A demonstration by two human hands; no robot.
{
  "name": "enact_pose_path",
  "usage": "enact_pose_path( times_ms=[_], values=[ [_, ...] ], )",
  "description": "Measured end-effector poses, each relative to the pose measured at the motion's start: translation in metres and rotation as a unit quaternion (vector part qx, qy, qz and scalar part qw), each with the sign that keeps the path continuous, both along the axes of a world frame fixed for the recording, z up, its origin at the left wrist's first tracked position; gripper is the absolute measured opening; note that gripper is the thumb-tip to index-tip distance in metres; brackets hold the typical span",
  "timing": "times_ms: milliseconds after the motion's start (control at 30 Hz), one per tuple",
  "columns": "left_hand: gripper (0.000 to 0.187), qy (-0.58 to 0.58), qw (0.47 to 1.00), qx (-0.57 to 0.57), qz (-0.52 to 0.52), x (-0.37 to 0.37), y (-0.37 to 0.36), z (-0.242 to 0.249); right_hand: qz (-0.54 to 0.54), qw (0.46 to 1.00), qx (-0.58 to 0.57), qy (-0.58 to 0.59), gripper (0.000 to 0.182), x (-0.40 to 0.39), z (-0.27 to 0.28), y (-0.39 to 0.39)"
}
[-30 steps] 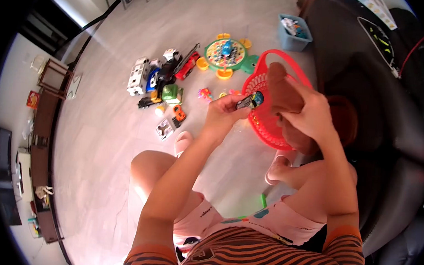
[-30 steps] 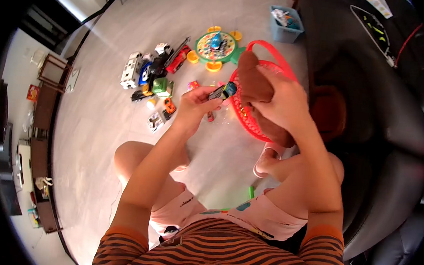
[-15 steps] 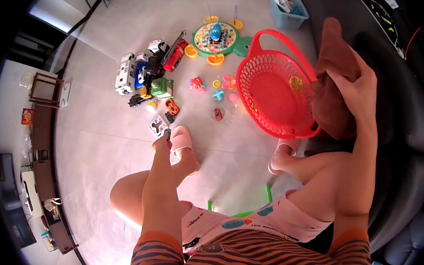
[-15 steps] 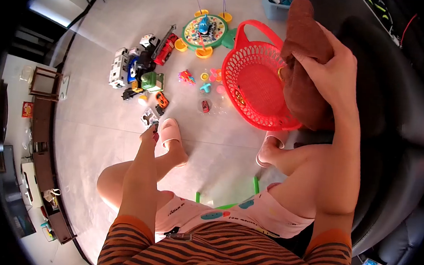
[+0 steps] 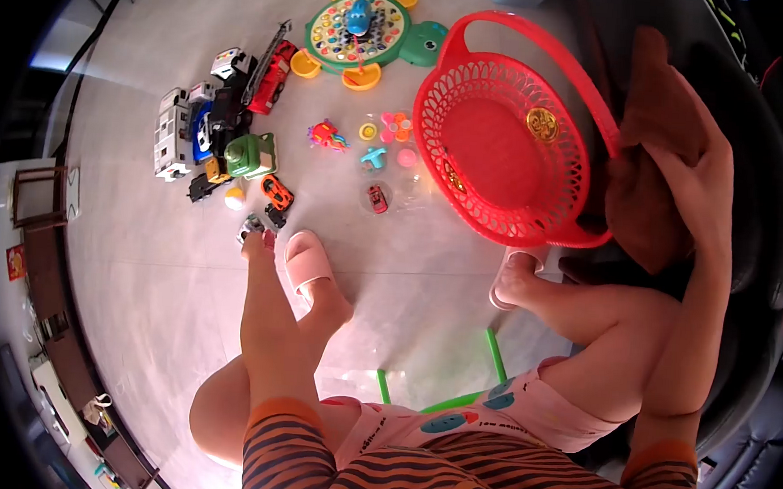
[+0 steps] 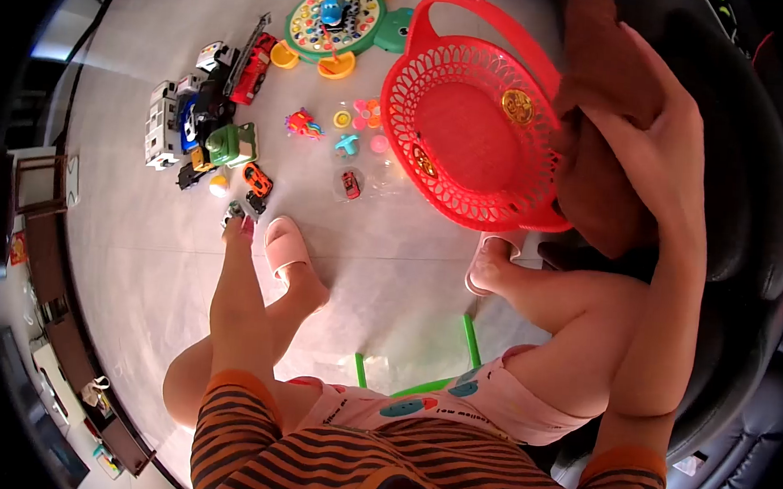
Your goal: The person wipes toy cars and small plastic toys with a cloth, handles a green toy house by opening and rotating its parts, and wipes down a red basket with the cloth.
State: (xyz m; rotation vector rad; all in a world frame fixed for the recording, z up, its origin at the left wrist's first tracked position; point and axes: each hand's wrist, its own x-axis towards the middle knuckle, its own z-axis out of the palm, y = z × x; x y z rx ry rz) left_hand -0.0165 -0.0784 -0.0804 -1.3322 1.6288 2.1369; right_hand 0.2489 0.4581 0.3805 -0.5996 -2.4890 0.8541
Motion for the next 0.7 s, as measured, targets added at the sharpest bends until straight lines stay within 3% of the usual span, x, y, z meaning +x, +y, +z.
enact_pose_path(
  times_ms=[33,133,233,300,367,400,433,500,533,600,667,700],
  values=[
    [0.023,-0.002,1.0,-0.021,0.012,-0.001,0.012,0.021,-0.004,1.0,0.01,-0.009,0.055,-0.001,0.0,0.002],
    [0.02,-0.073,0.956,-0.284,0.002,0.003,0.047,0.056,-0.01,1.0,0.019,-0.013,0.055,-0.003,-0.001,0.011],
    [0.02,0.12,0.824,-0.535,-0.142,0.001,0.114,0.063,-0.018,1.0,-0.01,-0.023,0.055,0.001,0.007,0.01],
    [0.02,0.354,0.779,-0.452,-0.254,0.003,0.181,0.068,-0.03,0.999,-0.015,-0.022,0.056,0.006,0.011,0.008],
    [0.02,0.426,0.721,-0.376,-0.397,0.035,0.274,0.119,-0.044,0.999,0.003,-0.006,0.056,0.012,0.011,0.01],
    [0.022,0.481,0.69,-0.312,-0.442,0.048,0.309,0.118,-0.041,0.999,0.004,-0.012,0.056,0.013,0.016,0.006],
    [0.019,0.5,0.643,-0.3,-0.497,0.061,0.34,0.123,-0.036,0.999,0.005,-0.018,0.056,0.014,0.02,0.002],
    [0.016,0.528,0.418,-0.357,-0.647,0.072,0.387,0.137,-0.024,0.999,0.003,-0.024,0.057,0.015,0.029,-0.005],
    [0.015,0.514,0.247,-0.444,-0.691,0.07,0.407,0.12,-0.016,1.0,-0.001,-0.027,0.057,0.017,0.029,-0.007],
    [0.016,0.457,0.073,-0.516,-0.721,0.08,0.432,0.112,0.002,0.999,-0.021,-0.024,0.058,0.018,0.03,-0.014],
    [0.018,0.41,0.11,-0.591,-0.686,0.084,0.446,0.051,0.024,0.998,-0.052,-0.017,0.059,0.015,0.027,-0.02],
    [0.02,0.368,0.1,-0.589,-0.713,0.083,0.45,0.048,0.032,0.997,-0.07,-0.013,0.059,0.012,0.024,-0.025]
  ],
)
